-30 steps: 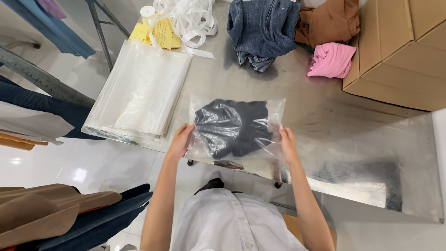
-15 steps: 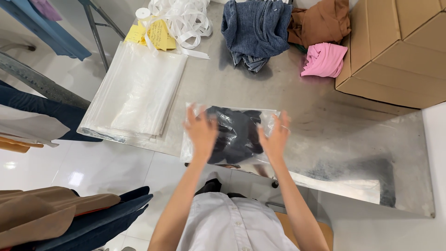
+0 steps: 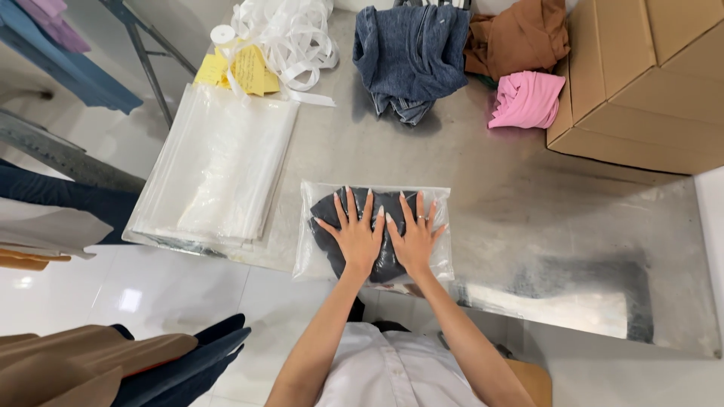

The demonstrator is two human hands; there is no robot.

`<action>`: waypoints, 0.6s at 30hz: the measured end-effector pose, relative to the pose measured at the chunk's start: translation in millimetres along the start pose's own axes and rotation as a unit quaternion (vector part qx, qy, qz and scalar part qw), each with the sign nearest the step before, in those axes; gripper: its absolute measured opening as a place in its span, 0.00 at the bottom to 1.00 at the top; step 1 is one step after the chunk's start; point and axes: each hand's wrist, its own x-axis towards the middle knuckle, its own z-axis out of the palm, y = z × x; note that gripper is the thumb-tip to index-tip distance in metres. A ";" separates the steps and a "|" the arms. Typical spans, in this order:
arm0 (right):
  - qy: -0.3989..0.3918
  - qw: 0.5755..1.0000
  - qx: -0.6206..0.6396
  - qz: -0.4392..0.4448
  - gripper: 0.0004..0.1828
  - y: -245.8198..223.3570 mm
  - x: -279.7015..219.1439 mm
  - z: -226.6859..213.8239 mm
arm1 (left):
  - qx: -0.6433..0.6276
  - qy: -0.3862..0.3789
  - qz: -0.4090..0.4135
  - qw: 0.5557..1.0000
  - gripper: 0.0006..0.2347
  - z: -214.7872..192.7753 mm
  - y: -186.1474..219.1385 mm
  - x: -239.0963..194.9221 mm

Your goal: The person places a folded black garment into a clear plastic bag, seals it, and sets it on a metal table. They then open a cardboard box, place the bagged garment inside, close the box, and tie a white ribbon around it.

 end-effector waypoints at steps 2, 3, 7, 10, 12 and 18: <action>-0.013 1.000 -0.011 -0.002 0.31 9.2 4.9 7.4 | 0.023 0.003 0.015 1.000 0.20 28.4 -14.2 -1.0; -0.029 0.999 -0.022 -0.005 0.34 13.7 5.7 10.9 | 0.046 0.004 0.027 0.999 0.21 41.9 -21.7 -2.7; -0.039 0.999 -0.025 0.006 0.37 14.6 7.7 15.6 | 0.054 -0.001 0.020 0.998 0.21 57.0 -29.8 -1.5; -0.013 1.000 -0.008 0.002 0.36 20.8 7.0 18.4 | 0.028 -0.066 0.003 0.997 0.25 53.0 -32.9 -0.6; -0.095 0.993 0.074 -0.010 0.40 22.8 8.7 7.8 | -0.028 -0.121 -0.009 0.992 0.25 38.8 -28.9 2.4; -0.113 0.989 0.068 -0.066 0.37 47.8 11.3 0.2 | -0.013 -0.227 0.023 0.974 0.27 14.0 -61.2 15.5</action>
